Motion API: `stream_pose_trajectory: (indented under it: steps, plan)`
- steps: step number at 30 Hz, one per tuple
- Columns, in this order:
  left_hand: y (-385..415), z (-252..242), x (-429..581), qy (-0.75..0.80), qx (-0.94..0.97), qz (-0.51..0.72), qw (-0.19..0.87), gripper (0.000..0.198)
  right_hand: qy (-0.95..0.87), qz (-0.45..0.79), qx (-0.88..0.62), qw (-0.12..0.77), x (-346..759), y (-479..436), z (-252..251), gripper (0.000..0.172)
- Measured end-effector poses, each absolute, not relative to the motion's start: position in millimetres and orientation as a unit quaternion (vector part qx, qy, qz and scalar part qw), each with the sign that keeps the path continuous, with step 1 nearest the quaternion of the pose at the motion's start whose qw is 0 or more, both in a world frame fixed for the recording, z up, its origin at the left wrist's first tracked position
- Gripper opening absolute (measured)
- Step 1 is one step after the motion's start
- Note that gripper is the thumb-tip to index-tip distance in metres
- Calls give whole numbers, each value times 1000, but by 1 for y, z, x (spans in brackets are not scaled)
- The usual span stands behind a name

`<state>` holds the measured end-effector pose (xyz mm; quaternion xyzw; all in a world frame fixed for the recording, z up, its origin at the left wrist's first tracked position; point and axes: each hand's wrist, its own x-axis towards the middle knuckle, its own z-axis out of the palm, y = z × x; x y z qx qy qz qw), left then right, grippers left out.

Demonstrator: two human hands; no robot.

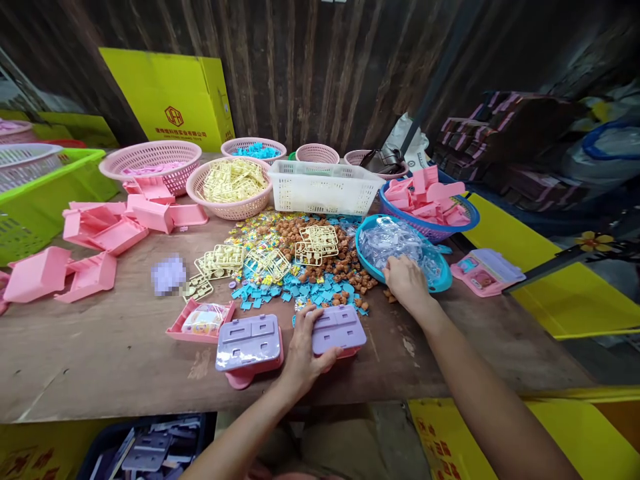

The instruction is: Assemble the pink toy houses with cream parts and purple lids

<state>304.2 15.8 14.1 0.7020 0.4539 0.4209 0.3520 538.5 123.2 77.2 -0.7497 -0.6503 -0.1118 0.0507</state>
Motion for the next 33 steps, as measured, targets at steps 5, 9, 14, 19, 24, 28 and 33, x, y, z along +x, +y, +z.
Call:
stream_pose_trajectory:
  steps: [5, 9, 14, 19, 24, 28, 33]
  plan:
    - [16, 7, 302, 423, 687, 448, 386, 67, -655, -128, -742, 55, 532, 118, 79, 21]
    - [17, 2, 303, 419, 681, 457, 390, 68, -655, -141, -739, 64, 530, 116, 84, 24]
    - [18, 2, 302, 432, 662, 464, 400, 67, -642, -125, -727, 209, 538, 106, 96, 29]
    - [21, 18, 306, 494, 609, 464, 412, 60, -584, 155, -667, 437, 541, 71, 94, 31]
    - [26, 29, 312, 540, 545, 456, 451, 53, -519, 400, -630, 417, 532, 35, 69, 38]
    - [30, 27, 314, 541, 516, 457, 482, 49, -574, 361, -625, 388, 527, 21, 56, 20]
    - [31, 27, 313, 531, 502, 456, 508, 52, -564, 405, -596, 403, 518, 19, 51, 38]
